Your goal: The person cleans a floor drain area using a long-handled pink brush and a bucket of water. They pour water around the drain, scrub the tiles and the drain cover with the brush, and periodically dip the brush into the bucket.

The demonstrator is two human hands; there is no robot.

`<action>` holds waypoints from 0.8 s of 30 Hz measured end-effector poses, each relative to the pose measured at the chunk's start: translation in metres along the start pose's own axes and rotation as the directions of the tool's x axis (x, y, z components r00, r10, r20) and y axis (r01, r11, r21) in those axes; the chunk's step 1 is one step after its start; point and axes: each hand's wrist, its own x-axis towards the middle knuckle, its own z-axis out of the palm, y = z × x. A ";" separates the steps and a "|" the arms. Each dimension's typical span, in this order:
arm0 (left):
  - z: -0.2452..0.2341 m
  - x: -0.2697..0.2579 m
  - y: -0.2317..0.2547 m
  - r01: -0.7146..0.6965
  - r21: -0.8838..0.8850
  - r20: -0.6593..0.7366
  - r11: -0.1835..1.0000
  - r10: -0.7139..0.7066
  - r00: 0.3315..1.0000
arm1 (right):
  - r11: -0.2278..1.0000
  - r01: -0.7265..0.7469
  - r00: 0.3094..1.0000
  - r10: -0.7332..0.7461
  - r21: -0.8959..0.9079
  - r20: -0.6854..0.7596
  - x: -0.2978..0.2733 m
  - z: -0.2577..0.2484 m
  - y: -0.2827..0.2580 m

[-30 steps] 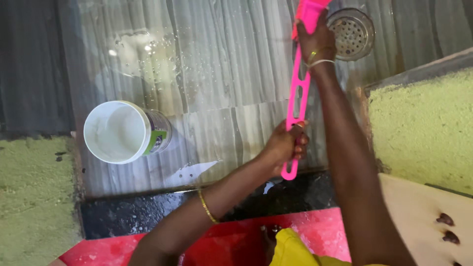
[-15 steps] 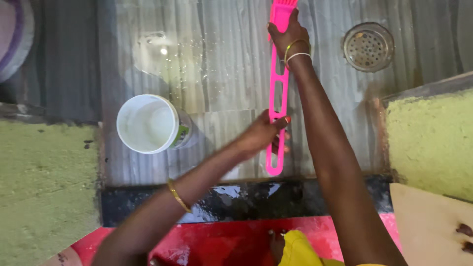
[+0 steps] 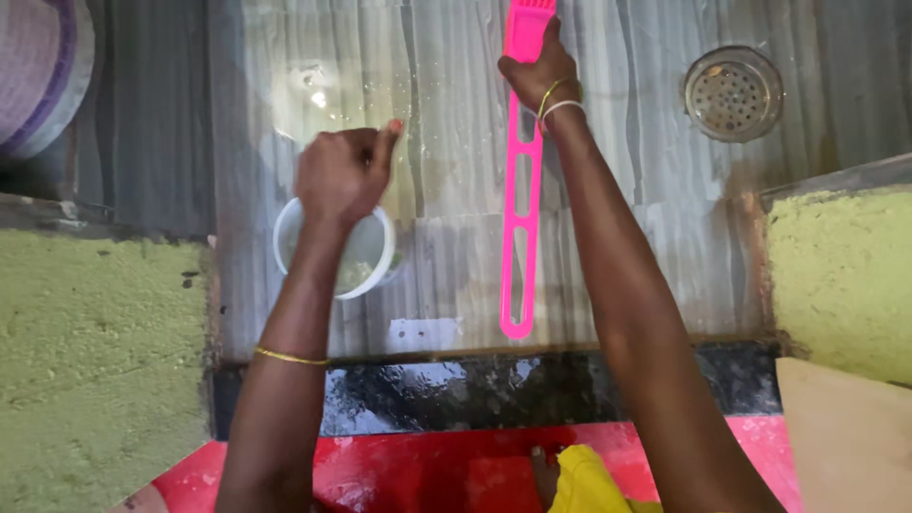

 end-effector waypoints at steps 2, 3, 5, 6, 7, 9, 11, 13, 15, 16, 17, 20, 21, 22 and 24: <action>0.015 -0.004 0.023 -0.140 -0.097 -0.030 0.985 0.138 0.990 | 1.000 0.020 0.999 -0.019 -0.024 0.030 -0.011 0.000 0.001; 0.024 -0.007 0.036 -0.242 -0.094 -0.075 0.966 0.235 0.969 | 1.000 0.022 0.999 -0.021 -0.021 0.033 -0.017 0.000 0.000; 0.047 -0.013 0.071 -0.368 -0.231 -0.073 0.901 0.362 0.929 | 0.996 0.084 0.996 -0.084 -0.016 0.028 -0.025 -0.010 -0.002; 0.060 -0.017 0.090 -0.445 -0.249 -0.021 0.860 0.455 0.890 | 0.997 0.080 0.997 -0.080 -0.017 0.022 -0.029 -0.016 -0.003; 0.072 -0.022 0.108 -0.516 -0.271 0.028 0.812 0.543 0.839 | 1.000 0.011 0.998 -0.011 -0.011 0.064 -0.030 -0.022 -0.003; 0.098 -0.036 0.147 -0.454 -0.153 0.218 0.878 0.478 0.851 | 0.998 -0.062 0.992 0.063 -0.012 0.107 -0.032 -0.032 0.005; 0.120 -0.041 0.173 -0.380 -0.215 0.091 0.900 0.406 0.910 | 0.987 0.113 0.987 -0.098 -0.111 0.130 -0.028 -0.054 0.028; 0.141 -0.043 0.189 -0.307 -0.290 -0.022 0.906 0.314 0.949 | 0.963 0.147 0.989 -0.138 -0.224 0.054 -0.021 -0.078 0.053; 0.155 -0.038 0.200 -0.242 -0.232 0.113 0.942 0.273 0.955 | 0.958 0.196 0.981 -0.188 -0.208 0.058 -0.024 -0.107 0.076; 0.160 -0.035 0.207 -0.243 -0.230 0.113 0.942 0.274 0.955 | 0.959 0.195 0.981 -0.188 -0.207 0.057 -0.022 -0.116 0.081; 0.162 -0.033 0.215 -0.186 -0.353 0.339 0.917 0.310 0.888 | 0.984 0.080 0.997 -0.082 -0.158 -0.009 -0.020 -0.124 0.084; 0.145 -0.037 0.225 -0.102 -0.399 0.562 0.911 0.330 0.759 | 0.975 0.128 0.991 -0.135 -0.183 -0.024 -0.008 -0.109 0.081; 0.135 -0.043 0.227 -0.104 -0.340 0.581 0.935 0.295 0.759 | 0.921 0.295 0.955 -0.295 -0.254 0.038 -0.005 -0.104 0.077; 0.124 -0.051 0.226 -0.103 -0.342 0.583 0.934 0.297 0.756 | 0.922 0.292 0.956 -0.292 -0.255 0.039 -0.007 -0.098 0.073; 0.109 -0.073 0.218 -0.123 -0.167 0.590 0.978 0.199 0.783 | 0.917 0.190 0.958 -0.095 -0.351 0.269 -0.014 -0.079 0.061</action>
